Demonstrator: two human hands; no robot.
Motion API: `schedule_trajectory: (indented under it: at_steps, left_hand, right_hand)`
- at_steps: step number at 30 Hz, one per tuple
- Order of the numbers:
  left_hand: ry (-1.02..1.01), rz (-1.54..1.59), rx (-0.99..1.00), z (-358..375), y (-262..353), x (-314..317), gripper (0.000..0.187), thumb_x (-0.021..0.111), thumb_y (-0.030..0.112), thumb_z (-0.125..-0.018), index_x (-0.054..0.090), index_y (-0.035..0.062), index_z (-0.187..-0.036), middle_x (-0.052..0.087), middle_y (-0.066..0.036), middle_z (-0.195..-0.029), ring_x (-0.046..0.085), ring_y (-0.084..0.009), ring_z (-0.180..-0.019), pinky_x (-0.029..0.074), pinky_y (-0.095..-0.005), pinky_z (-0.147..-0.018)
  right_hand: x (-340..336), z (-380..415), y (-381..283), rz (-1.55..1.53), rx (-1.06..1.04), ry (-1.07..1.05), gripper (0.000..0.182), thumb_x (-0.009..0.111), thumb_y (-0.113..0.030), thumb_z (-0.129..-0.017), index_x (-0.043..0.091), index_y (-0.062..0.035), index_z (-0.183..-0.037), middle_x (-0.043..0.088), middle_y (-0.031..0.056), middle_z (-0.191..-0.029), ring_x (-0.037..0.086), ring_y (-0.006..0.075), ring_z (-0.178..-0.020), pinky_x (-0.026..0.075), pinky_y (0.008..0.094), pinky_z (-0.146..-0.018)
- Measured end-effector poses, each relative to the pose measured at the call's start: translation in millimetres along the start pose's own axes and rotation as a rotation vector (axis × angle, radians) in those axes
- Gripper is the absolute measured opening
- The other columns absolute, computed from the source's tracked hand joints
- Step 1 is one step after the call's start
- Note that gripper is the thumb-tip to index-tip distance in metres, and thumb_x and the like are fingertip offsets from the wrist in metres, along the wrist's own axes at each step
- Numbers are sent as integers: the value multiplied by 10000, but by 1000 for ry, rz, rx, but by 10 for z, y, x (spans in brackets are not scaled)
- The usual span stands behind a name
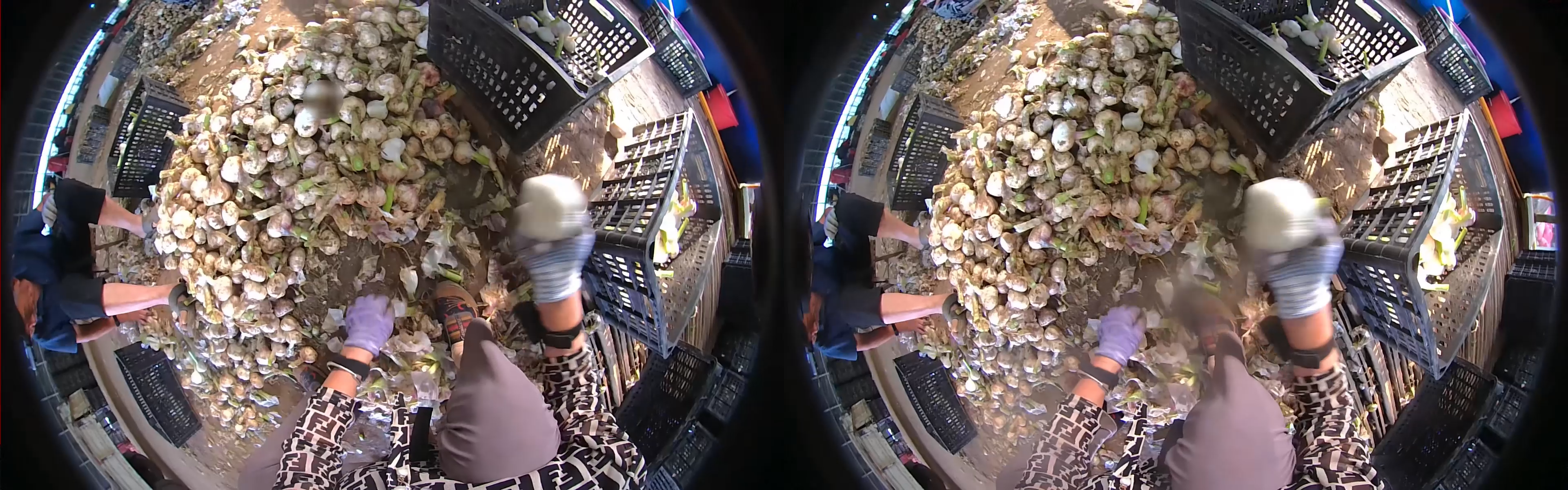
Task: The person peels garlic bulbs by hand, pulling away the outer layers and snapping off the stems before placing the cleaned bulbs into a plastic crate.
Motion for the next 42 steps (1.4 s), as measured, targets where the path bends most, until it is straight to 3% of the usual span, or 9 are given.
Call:
schedule_trajectory:
  at_steps: [2,5,6,10,14,20,25,28,42]
  left_hand:
    - [31,-248,46,278,134,75,393,561,428,-816,630,118,-1048,636,-146,-853,617,-292,-795,492,-383,-757]
    - [-952,265,-9,845,269,845,507,549,475,-814,571,76,-1126,522,-196,-1218,627,-313,-853,469,-379,-853]
    - [-1100,-70,530,1212,361,1354,505,549,473,-815,562,81,-1133,562,-174,-1182,609,-295,-959,455,-376,-882]
    - [-1166,795,543,2118,507,1794,411,583,366,-790,597,99,-1101,608,-155,-1088,583,-320,-985,458,-384,-858]
    - [-1289,73,182,1315,553,507,366,581,344,-769,628,96,-1034,648,-164,-918,616,-326,-866,487,-382,-774]
    - [110,1086,-162,62,-124,-526,523,616,278,-842,444,20,-1263,568,-122,-1097,564,-228,-990,499,-331,-808]
    - [165,1761,-203,-365,32,-688,596,668,182,-798,396,16,-1302,511,-85,-1180,533,-160,-999,452,-271,-889]
    - [270,1487,-165,-298,51,-861,621,677,113,-768,388,8,-1308,510,-81,-1167,530,-165,-1010,457,-279,-886]
    - [399,135,252,-131,497,-1258,726,732,71,-579,459,108,-1250,505,-131,-1119,524,-312,-1002,456,-390,-866]
  right_hand:
    - [792,185,-499,-245,-108,-916,405,625,-261,-812,509,-48,-1137,584,59,-976,496,100,-676,482,296,-450]
    - [780,51,-350,-248,5,-732,474,667,-244,-787,500,-56,-1189,596,41,-957,560,120,-749,492,260,-540]
    - [569,-131,-61,-87,120,-629,549,670,-279,-785,485,-44,-1245,611,46,-945,583,134,-770,485,235,-573]
    - [692,-553,1346,1525,119,-422,431,653,-146,-764,571,-39,-1173,601,131,-1148,605,218,-952,486,320,-829]
    - [707,-807,2127,2217,-333,-574,516,666,-171,-720,521,-121,-1212,541,156,-1115,526,338,-1055,453,391,-886]
    - [748,-579,1970,1886,-195,-658,392,578,-99,-741,577,-147,-1129,577,115,-990,559,304,-950,468,406,-818]
    - [617,127,1771,1685,-443,-672,484,722,-137,-677,554,-87,-1129,588,108,-950,594,218,-821,497,325,-694]
    - [391,146,1643,726,365,-291,633,693,-258,-726,449,56,-1218,579,126,-1002,572,160,-845,487,287,-709]
    - [84,188,1849,701,566,-160,283,629,-89,-780,557,16,-1032,591,32,-854,547,112,-675,460,253,-600]
Point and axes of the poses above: each hand's wrist, its own z-axis away from the middle knuckle, its own x-axis out of the palm, y = z × x, the point moved 7 cm from there along -z, towards the middle knuckle
